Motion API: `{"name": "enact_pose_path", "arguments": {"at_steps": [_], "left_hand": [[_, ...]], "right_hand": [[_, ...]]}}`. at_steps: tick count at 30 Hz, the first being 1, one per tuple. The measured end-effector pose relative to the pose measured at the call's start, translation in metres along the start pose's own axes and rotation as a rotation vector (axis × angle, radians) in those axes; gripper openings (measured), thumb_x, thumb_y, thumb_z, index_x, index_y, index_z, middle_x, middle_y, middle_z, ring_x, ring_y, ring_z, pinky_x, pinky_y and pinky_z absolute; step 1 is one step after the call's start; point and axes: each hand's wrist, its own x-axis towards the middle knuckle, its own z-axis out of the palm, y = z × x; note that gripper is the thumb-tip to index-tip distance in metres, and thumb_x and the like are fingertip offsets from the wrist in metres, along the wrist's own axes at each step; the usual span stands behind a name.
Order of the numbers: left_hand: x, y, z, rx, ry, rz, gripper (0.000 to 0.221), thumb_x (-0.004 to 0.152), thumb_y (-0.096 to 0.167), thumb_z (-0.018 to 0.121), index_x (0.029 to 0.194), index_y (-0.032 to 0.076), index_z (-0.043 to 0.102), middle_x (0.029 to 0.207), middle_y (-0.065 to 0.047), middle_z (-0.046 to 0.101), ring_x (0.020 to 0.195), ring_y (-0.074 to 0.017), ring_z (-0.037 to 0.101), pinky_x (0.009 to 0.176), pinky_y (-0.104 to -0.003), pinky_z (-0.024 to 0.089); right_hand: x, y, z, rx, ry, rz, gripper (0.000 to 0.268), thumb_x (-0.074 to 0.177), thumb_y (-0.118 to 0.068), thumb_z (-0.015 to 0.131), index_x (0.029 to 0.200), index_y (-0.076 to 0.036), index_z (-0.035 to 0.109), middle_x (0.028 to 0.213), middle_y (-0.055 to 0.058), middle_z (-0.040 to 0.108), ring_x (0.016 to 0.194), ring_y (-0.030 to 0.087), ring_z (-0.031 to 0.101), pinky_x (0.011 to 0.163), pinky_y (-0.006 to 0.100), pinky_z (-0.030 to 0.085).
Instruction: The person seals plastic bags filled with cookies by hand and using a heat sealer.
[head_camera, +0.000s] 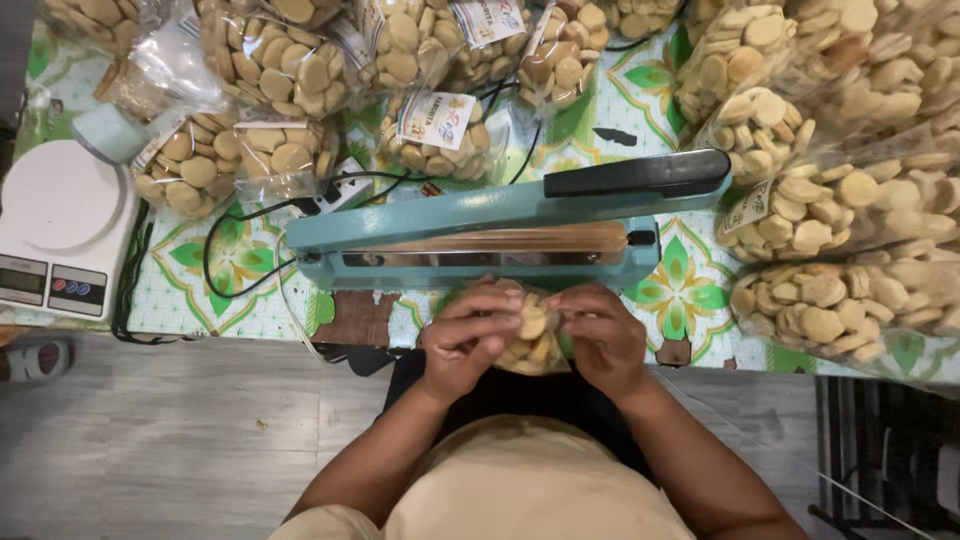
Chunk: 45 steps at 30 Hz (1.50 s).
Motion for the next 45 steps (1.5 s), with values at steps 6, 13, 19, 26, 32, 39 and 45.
{"name": "enact_pose_path", "arguments": {"at_steps": [6,13,19,26,32,39,45], "left_hand": [[-0.002,-0.002,-0.004,0.150,-0.018,-0.014,0.025,0.105,0.024,0.062,0.110,0.006,0.079,0.127,-0.012,0.072,0.133,-0.0313,0.062,0.121,-0.051,0.042],[-0.016,0.002,0.024,0.071,0.174,-0.109,0.019,0.101,0.010,0.064,0.110,0.001,0.077,0.122,-0.011,0.070,0.133,-0.0318,0.058,0.118,-0.047,0.044],[0.001,0.012,0.015,0.098,0.151,-0.067,0.012,0.095,0.006,0.069,0.105,0.003,0.076,0.115,-0.010,0.069,0.123,-0.0286,0.061,0.110,-0.044,0.047],[0.004,0.052,-0.003,0.548,0.021,0.175,0.010,0.090,0.005,0.078,0.096,0.010,0.072,0.096,-0.005,0.071,0.083,-0.0248,0.065,0.084,-0.039,0.047],[0.008,0.071,-0.006,0.474,-0.010,0.195,0.012,0.086,0.004,0.081,0.097,0.007,0.075,0.101,-0.009,0.075,0.079,-0.0219,0.068,0.079,-0.037,0.046],[0.001,0.068,0.003,0.423,-0.021,0.078,0.008,0.087,0.003,0.079,0.095,0.006,0.078,0.102,-0.009,0.076,0.090,-0.0238,0.073,0.081,-0.034,0.055],[-0.001,0.076,0.004,0.396,-0.017,0.055,0.011,0.088,0.002,0.079,0.098,0.002,0.077,0.101,-0.010,0.075,0.083,-0.0213,0.071,0.074,-0.031,0.054]], "right_hand": [[-0.013,-0.012,-0.015,-0.158,-0.121,0.061,0.036,0.089,0.004,0.060,0.122,-0.008,0.069,0.125,0.011,0.070,0.120,0.039,0.064,0.105,0.046,0.051],[-0.038,-0.018,0.019,-0.290,-0.055,0.120,0.051,0.115,-0.038,0.034,0.156,-0.009,0.044,0.160,0.022,0.039,0.144,0.042,0.041,0.124,0.054,0.030],[-0.025,-0.016,0.002,-0.214,-0.089,0.165,0.031,0.108,-0.028,0.060,0.134,-0.011,0.067,0.146,0.014,0.057,0.140,0.040,0.048,0.120,0.051,0.035],[0.001,-0.068,-0.039,-0.665,-0.344,0.011,0.021,0.081,-0.023,0.076,0.102,-0.018,0.077,0.101,0.003,0.067,0.085,0.031,0.056,0.094,0.055,0.037],[0.020,-0.075,-0.040,-0.295,-0.131,0.000,0.017,0.076,-0.011,0.084,0.090,-0.015,0.076,0.104,-0.003,0.075,0.077,0.023,0.053,0.076,0.041,0.040],[0.030,-0.075,-0.026,-0.238,-0.099,0.146,0.015,0.081,-0.004,0.082,0.092,-0.011,0.076,0.106,0.001,0.076,0.077,0.018,0.060,0.073,0.034,0.046],[0.033,-0.084,-0.029,-0.212,-0.123,0.141,0.013,0.081,-0.007,0.082,0.093,-0.009,0.076,0.105,0.003,0.077,0.084,0.016,0.063,0.081,0.035,0.042]]}}
